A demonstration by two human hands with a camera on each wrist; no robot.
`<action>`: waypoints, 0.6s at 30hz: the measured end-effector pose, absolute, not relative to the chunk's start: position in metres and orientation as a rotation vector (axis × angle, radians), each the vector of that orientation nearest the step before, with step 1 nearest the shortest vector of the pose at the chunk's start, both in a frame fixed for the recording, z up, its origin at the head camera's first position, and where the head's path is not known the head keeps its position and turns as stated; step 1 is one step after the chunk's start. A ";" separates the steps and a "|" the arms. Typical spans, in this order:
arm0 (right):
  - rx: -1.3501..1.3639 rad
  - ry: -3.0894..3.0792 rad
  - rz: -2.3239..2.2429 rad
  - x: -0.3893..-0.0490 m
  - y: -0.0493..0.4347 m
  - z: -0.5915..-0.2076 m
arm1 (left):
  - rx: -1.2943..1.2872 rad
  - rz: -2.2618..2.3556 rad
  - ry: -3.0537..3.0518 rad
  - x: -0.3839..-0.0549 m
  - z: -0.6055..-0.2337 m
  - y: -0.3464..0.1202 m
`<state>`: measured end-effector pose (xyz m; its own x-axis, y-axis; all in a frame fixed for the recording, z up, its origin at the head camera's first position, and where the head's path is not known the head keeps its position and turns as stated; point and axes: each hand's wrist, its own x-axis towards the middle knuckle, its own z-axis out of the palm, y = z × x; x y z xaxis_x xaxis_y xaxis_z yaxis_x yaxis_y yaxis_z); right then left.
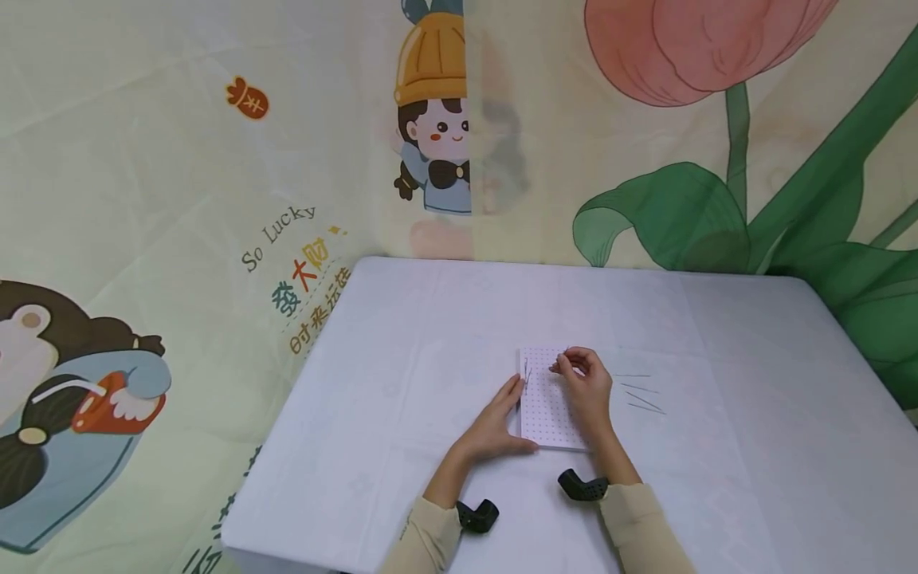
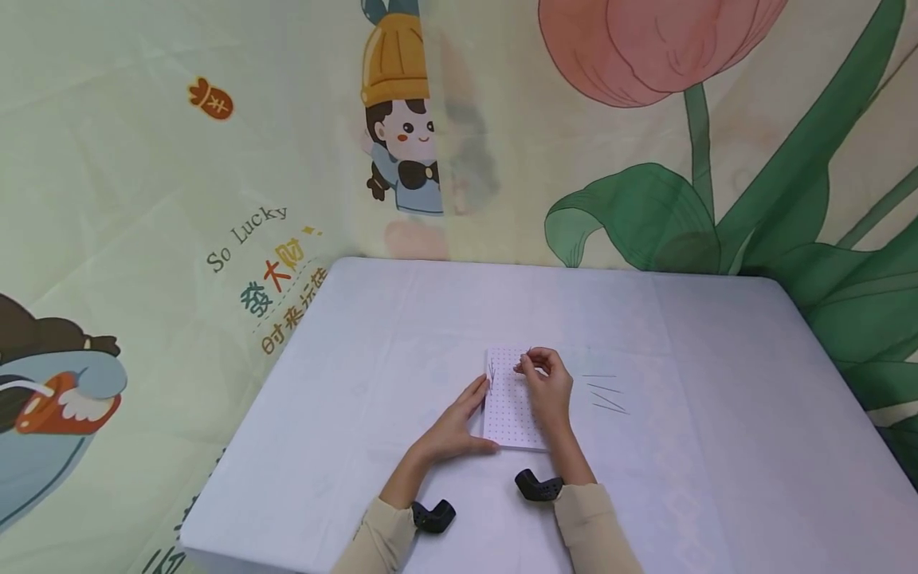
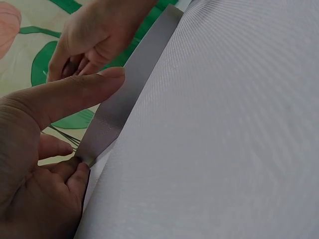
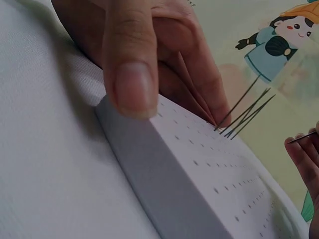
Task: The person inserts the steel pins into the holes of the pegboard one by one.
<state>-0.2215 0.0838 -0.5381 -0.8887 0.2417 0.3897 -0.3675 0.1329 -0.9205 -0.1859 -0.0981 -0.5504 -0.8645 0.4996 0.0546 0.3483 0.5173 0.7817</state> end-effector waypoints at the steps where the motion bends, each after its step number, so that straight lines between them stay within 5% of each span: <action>1: 0.117 -1.971 1.804 -0.224 0.081 -0.540 | 0.735 1.266 2.580 -0.186 -0.550 -0.098; 18: 0.316 -2.101 1.570 -0.245 0.049 -0.550 | 0.826 1.248 2.612 -0.187 -0.553 -0.102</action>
<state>-0.2454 0.0492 -0.5500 -0.8509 0.1058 0.5146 -0.4636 0.3096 -0.8302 -0.1869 -0.1021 -0.5533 -0.8416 0.5281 0.1129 0.4197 0.5080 0.7522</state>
